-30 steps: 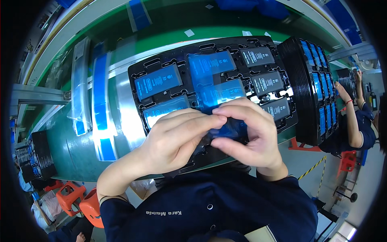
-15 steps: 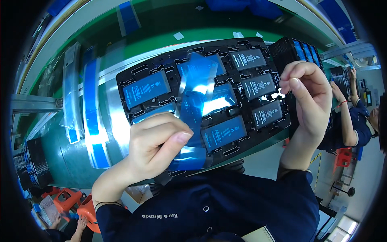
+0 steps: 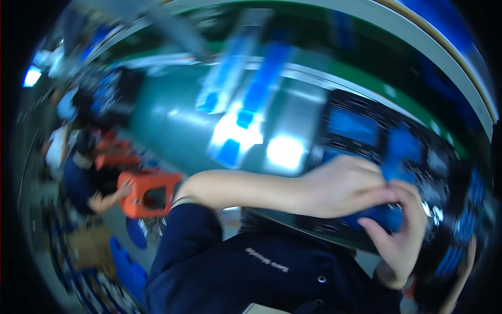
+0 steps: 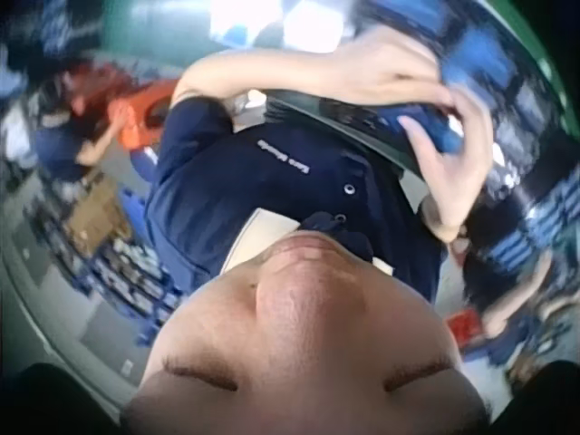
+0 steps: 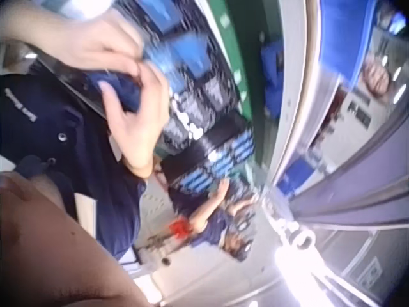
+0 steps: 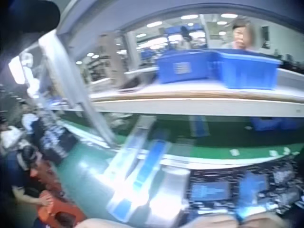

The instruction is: The person applies blue protective film labels to a tray of black rectangular electronic components. They peel the backing from each label and carefully place it onto the surface of each component in the tray.

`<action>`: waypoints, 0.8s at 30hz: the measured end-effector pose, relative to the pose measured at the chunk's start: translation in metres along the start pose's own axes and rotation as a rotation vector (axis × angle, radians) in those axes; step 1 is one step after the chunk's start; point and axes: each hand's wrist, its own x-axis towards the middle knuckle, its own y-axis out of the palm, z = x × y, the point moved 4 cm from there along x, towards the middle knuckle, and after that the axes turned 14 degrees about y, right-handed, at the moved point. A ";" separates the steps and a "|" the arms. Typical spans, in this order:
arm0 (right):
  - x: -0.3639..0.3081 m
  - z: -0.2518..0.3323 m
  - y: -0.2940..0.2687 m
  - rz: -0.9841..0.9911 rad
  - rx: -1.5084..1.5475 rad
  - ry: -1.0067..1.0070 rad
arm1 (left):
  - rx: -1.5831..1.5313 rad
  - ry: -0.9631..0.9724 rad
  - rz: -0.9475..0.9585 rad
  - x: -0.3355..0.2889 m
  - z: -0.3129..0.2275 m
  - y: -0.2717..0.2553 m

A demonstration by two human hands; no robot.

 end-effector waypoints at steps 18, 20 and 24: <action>-0.021 -0.022 -0.031 -0.073 0.212 0.078 | -0.032 0.252 -0.002 -0.003 0.008 0.022; -0.022 -0.026 -0.035 -0.062 0.207 0.077 | -0.035 0.218 0.034 -0.003 0.008 0.020; -0.026 -0.040 -0.049 -0.172 0.251 0.069 | -0.090 0.210 0.038 -0.001 0.004 0.018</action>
